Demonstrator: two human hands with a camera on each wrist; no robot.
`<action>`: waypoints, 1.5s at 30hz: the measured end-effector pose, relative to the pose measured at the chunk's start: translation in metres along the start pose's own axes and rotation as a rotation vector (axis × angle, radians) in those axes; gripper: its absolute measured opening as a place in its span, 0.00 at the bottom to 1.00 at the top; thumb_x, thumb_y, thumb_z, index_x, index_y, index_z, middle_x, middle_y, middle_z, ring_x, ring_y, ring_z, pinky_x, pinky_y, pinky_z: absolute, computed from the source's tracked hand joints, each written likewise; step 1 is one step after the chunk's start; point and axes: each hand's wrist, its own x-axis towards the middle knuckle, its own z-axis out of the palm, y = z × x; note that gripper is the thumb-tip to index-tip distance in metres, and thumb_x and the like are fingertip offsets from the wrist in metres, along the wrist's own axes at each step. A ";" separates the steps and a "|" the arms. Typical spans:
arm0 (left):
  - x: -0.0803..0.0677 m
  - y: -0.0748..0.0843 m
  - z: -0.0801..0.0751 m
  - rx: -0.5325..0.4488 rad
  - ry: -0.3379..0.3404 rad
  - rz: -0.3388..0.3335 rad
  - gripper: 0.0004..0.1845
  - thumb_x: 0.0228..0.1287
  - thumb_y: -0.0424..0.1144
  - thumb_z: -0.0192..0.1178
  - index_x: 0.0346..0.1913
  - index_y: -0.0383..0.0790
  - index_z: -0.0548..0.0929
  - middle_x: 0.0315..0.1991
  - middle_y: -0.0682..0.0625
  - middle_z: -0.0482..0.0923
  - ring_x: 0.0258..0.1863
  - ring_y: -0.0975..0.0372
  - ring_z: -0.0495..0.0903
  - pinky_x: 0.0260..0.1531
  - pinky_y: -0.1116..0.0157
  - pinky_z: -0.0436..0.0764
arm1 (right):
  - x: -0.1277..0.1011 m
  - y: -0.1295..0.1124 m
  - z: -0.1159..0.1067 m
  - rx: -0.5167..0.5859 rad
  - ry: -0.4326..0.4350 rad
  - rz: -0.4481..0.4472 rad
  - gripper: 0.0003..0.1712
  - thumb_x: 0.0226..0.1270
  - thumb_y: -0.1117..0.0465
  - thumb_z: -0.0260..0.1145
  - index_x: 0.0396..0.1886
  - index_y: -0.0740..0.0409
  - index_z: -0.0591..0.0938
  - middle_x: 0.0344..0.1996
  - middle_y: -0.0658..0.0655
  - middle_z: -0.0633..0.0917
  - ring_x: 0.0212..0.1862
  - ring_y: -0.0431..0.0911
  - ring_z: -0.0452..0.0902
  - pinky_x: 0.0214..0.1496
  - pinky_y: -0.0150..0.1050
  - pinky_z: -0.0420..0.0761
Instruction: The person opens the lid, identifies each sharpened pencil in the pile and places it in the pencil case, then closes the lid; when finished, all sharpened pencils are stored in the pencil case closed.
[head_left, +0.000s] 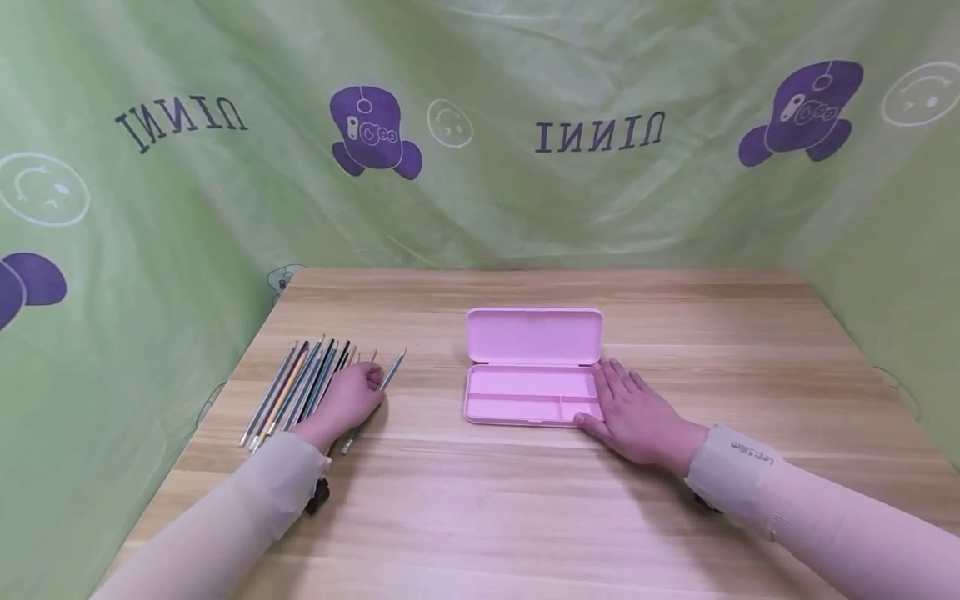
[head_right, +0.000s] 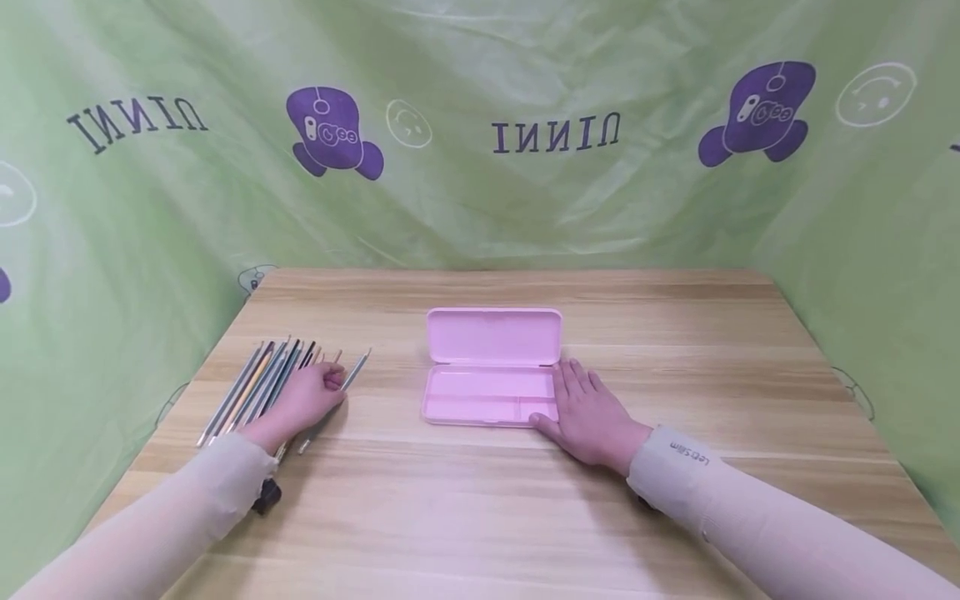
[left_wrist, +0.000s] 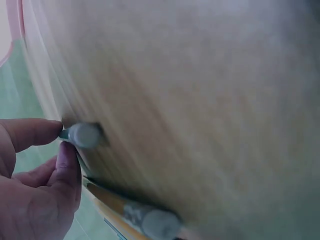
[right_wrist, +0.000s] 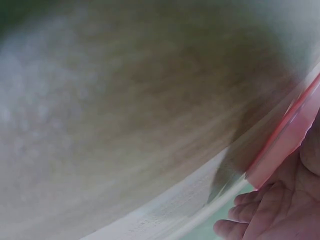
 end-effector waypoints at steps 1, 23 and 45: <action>0.001 0.001 0.001 0.015 0.002 0.010 0.22 0.57 0.23 0.62 0.55 0.17 0.78 0.47 0.32 0.84 0.48 0.43 0.84 0.53 0.49 0.83 | 0.000 0.001 0.000 0.005 0.005 0.002 0.50 0.81 0.39 0.52 0.75 0.82 0.55 0.77 0.79 0.54 0.78 0.71 0.48 0.77 0.66 0.53; 0.018 0.033 -0.014 -0.138 -0.154 0.022 0.14 0.69 0.25 0.56 0.55 0.23 0.76 0.46 0.34 0.81 0.47 0.46 0.82 0.49 0.51 0.84 | -0.001 0.004 0.000 0.037 0.065 -0.005 0.51 0.78 0.39 0.57 0.74 0.82 0.58 0.73 0.80 0.62 0.74 0.73 0.57 0.74 0.67 0.60; 0.073 0.172 0.016 -0.086 -0.464 0.530 0.18 0.73 0.29 0.60 0.62 0.30 0.82 0.38 0.43 0.86 0.33 0.60 0.81 0.36 0.68 0.81 | -0.001 0.003 0.001 0.009 -0.006 0.046 0.53 0.79 0.35 0.51 0.76 0.80 0.56 0.76 0.78 0.57 0.77 0.71 0.50 0.75 0.70 0.54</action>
